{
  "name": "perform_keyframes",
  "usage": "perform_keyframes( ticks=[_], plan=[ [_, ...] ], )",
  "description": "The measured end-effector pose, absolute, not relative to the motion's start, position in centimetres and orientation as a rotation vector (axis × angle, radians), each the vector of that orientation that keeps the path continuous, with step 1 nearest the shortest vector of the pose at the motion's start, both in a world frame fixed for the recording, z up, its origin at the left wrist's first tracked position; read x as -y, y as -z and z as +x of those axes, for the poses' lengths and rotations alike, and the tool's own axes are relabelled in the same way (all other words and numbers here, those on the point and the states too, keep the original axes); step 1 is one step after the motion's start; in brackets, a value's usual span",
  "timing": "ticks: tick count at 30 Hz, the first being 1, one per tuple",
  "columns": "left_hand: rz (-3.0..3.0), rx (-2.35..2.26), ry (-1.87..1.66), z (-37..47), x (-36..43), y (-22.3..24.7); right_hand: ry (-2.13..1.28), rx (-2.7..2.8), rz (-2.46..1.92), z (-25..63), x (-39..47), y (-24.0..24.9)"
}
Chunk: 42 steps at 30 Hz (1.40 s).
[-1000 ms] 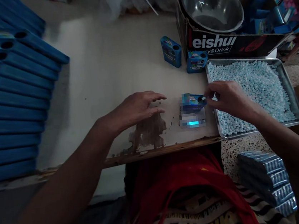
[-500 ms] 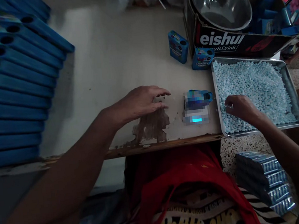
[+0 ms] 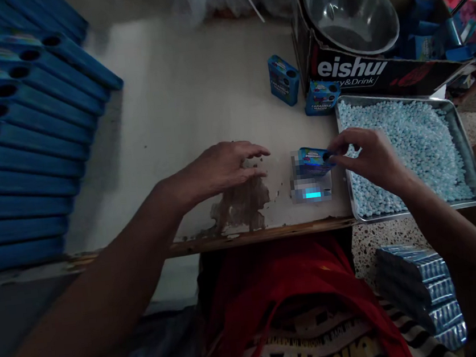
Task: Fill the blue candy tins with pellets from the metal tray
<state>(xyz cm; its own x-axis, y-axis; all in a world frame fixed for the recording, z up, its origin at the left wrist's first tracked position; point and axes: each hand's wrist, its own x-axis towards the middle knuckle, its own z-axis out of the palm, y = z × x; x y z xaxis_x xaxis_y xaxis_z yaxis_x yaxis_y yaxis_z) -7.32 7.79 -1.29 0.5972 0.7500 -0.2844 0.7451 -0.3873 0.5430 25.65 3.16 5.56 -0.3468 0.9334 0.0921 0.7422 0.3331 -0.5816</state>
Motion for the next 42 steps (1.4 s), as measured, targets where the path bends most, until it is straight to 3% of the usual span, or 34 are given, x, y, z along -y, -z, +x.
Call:
perform_keyframes(
  ticks=[8, 14, 18, 22, 27, 31, 35, 42],
  plan=[
    [2.177, -1.188, -0.023, -7.3, -8.7, 2.0, -0.249, 1.905, -1.719, 30.3, -6.1, -5.9],
    [2.171, -1.076, -0.116, -5.7, -8.9, 1.5, 0.051, 2.239, -1.714, 30.5, -13.7, -4.4],
    [2.082, -1.107, -0.197, -6.2, -8.5, 1.4, 0.042, 2.438, -1.832, 29.3, -17.1, -1.6],
    [2.099, -1.102, -0.49, -2.6, -7.6, 2.2, -0.006, 2.378, -1.905, 28.5, -18.1, 0.8],
    [2.244, -0.844, -0.563, 2.7, -6.7, 2.2, -0.017, 2.224, -1.739, 28.4, -13.6, -0.5],
    [2.239, -1.15, -0.74, -2.2, -7.6, 1.3, -0.181, 2.189, -1.557, 27.6, -6.8, -1.7],
    [2.21, -1.568, -0.839, -10.7, -10.7, -0.6, -0.379, 2.207, -1.426, 26.2, -1.7, 0.1],
    [2.304, -1.886, -0.656, -20.4, -25.1, -4.4, -0.356, 1.754, -1.59, 27.8, 1.3, 1.7]
  ],
)
